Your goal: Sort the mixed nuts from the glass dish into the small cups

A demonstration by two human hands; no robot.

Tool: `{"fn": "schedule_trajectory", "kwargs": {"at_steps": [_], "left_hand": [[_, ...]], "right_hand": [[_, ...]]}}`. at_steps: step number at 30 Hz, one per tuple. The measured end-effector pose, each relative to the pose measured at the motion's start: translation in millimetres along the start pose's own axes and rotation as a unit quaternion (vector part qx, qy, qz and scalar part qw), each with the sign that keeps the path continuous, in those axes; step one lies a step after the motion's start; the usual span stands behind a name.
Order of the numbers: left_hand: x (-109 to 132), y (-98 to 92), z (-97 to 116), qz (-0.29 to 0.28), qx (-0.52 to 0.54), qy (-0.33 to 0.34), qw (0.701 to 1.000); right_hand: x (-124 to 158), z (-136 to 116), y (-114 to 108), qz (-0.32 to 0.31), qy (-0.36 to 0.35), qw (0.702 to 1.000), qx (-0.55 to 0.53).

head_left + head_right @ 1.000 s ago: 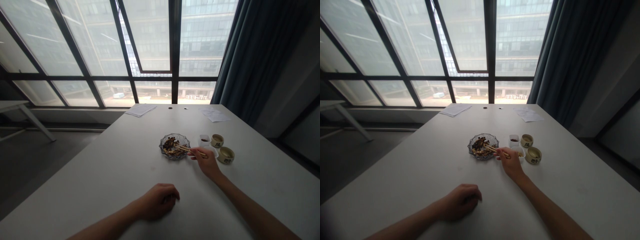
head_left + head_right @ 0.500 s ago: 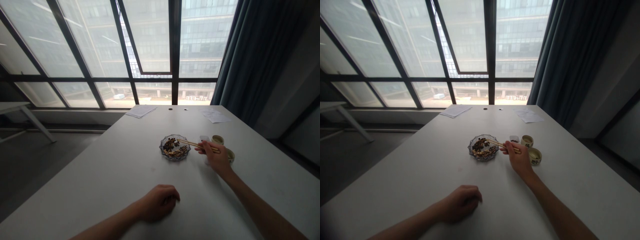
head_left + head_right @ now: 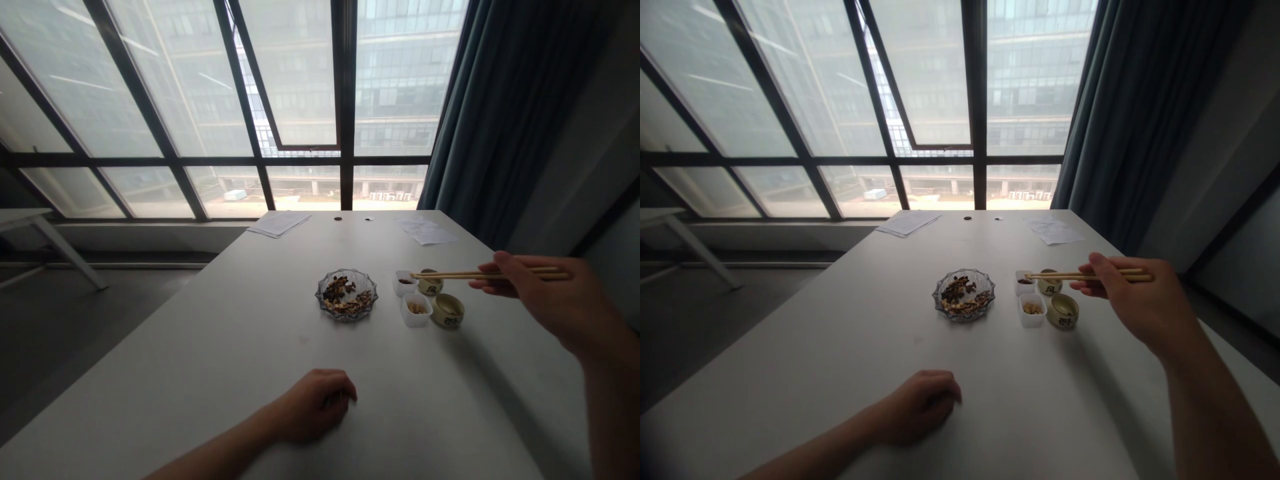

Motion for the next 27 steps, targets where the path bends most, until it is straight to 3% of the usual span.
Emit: {"fn": "schedule_trajectory", "kwargs": {"at_steps": [5, 11, 17, 21, 27], "left_hand": [[0, -0.6, 0, 0.002, 0.0, 0.001, 1.0], [0, -0.3, 0, 0.007, 0.006, 0.001, 1.0], [1, -0.3, -1, 0.005, 0.009, 0.004, 1.0], [1, -0.2, -1, 0.004, 0.008, -0.002, 1.0], [0, -2.0, 3, -0.001, 0.01, -0.005, 1.0]], "right_hand": [[-2, 10, -8, -0.033, 0.037, 0.999, 0.016], [-3, 18, -3, -0.085, 0.038, 0.996, 0.001], [-1, 12, 6, -0.003, 0.048, 0.999, 0.019], [3, 16, 26, -0.005, 0.024, 1.0, 0.013], [19, 49, 78, -0.101, 0.035, 0.993, -0.054]]}}
Point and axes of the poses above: each hand's wrist, its own x-axis away from the middle knuckle, its own y-axis out of the palm, z = x × y, the point moved 1 cm from there along -x, towards the middle knuckle, and after that the axes turned 9 degrees about -x, right-handed, at the moved point
